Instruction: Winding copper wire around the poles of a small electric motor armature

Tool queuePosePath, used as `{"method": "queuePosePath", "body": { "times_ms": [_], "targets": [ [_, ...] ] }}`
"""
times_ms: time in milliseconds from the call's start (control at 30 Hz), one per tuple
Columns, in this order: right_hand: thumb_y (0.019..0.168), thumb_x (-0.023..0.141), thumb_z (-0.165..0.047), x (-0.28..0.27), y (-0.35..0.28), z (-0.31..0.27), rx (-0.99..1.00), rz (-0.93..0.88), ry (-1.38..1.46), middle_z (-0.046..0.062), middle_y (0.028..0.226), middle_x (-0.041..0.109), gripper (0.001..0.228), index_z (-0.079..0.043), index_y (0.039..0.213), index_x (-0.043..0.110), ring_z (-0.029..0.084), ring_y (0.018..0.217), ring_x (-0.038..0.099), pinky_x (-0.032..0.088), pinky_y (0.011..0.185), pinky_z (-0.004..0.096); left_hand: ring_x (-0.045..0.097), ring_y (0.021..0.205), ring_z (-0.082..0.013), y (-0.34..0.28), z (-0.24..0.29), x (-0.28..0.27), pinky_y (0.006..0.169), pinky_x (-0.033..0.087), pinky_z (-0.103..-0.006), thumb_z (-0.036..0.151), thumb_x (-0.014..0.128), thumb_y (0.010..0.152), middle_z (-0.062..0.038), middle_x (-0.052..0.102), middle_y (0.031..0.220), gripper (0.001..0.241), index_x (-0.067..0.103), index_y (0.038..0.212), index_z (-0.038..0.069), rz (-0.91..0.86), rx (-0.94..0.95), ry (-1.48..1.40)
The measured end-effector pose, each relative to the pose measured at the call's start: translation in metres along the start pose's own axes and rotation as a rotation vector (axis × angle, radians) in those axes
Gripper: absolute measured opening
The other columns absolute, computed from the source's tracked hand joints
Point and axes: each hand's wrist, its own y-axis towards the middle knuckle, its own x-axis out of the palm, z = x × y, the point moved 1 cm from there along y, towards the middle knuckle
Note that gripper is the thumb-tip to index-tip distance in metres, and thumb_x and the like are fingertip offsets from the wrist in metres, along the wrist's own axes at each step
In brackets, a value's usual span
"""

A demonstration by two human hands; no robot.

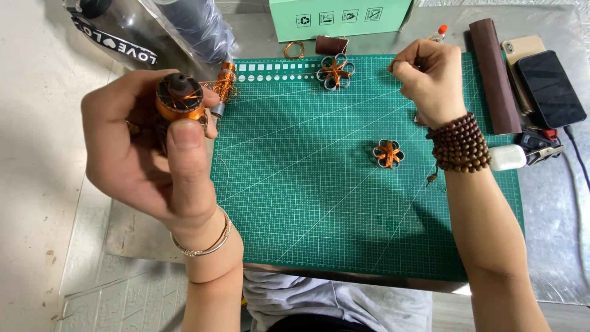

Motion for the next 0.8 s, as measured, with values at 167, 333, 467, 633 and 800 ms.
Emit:
{"method": "queuePosePath", "body": {
  "times_ms": [167, 333, 467, 633, 800],
  "targets": [
    [0.093, 0.057, 0.001, -0.018, 0.003, -0.017, -0.11, -0.237, -0.221, 0.012, 0.095, 0.062, 0.007, 0.003, 0.099, 0.059, 0.014, 0.075, 0.055, 0.045, 0.065, 0.025, 0.063, 0.067, -0.0206, -0.003, -0.002, -0.002, 0.059, 0.048, -0.0252, 0.032, 0.053, 0.092, -0.015, 0.062, 0.082, 0.036, 0.051, 0.105, -0.002, -0.113, -0.002, 0.101],
    [0.089, 0.058, -0.012, -0.031, -0.034, -0.115, -0.223, -0.345, -0.533, 0.028, 0.139, 0.043, 0.061, 0.012, 0.141, 0.035, 0.037, 0.124, 0.043, 0.031, 0.1, 0.043, 0.061, 0.067, -0.0179, 0.0, 0.001, 0.008, 0.057, 0.046, -0.0233, 0.026, 0.053, 0.092, -0.013, 0.062, 0.091, 0.029, 0.056, 0.105, 0.001, -0.333, 0.003, 0.183],
    [0.091, 0.053, -0.004, -0.001, -0.068, -0.148, -0.46, -0.239, -0.049, 0.033, 0.138, 0.042, 0.051, 0.017, 0.133, 0.033, 0.04, 0.134, 0.043, 0.036, 0.12, 0.047, 0.061, 0.065, -0.0113, -0.001, 0.004, 0.029, 0.061, 0.053, -0.0208, 0.017, 0.054, 0.092, -0.005, 0.065, 0.087, 0.019, 0.055, 0.103, 0.003, -0.576, -0.046, 0.036],
    [0.097, 0.054, -0.014, 0.026, -0.074, -0.128, -0.361, -0.155, -0.043, 0.015, 0.107, 0.064, 0.031, 0.008, 0.119, 0.057, 0.013, 0.084, 0.057, 0.048, 0.075, 0.023, 0.051, 0.059, -0.0085, -0.006, 0.001, 0.041, 0.054, 0.045, -0.0199, 0.014, 0.054, 0.093, -0.003, 0.06, 0.082, 0.014, 0.054, 0.101, 0.002, -0.673, -0.012, -0.025],
    [0.095, 0.06, 0.011, 0.026, -0.083, -0.118, -0.529, -0.043, -0.226, 0.009, 0.072, 0.051, 0.005, 0.009, 0.094, 0.064, 0.016, 0.06, 0.043, 0.035, 0.057, 0.027, 0.042, 0.054, -0.0058, -0.013, -0.016, 0.044, 0.049, 0.033, -0.0193, 0.02, 0.051, 0.094, 0.001, 0.054, 0.072, 0.017, 0.052, 0.098, 0.003, -0.722, -0.228, -0.129]
  ]
}}
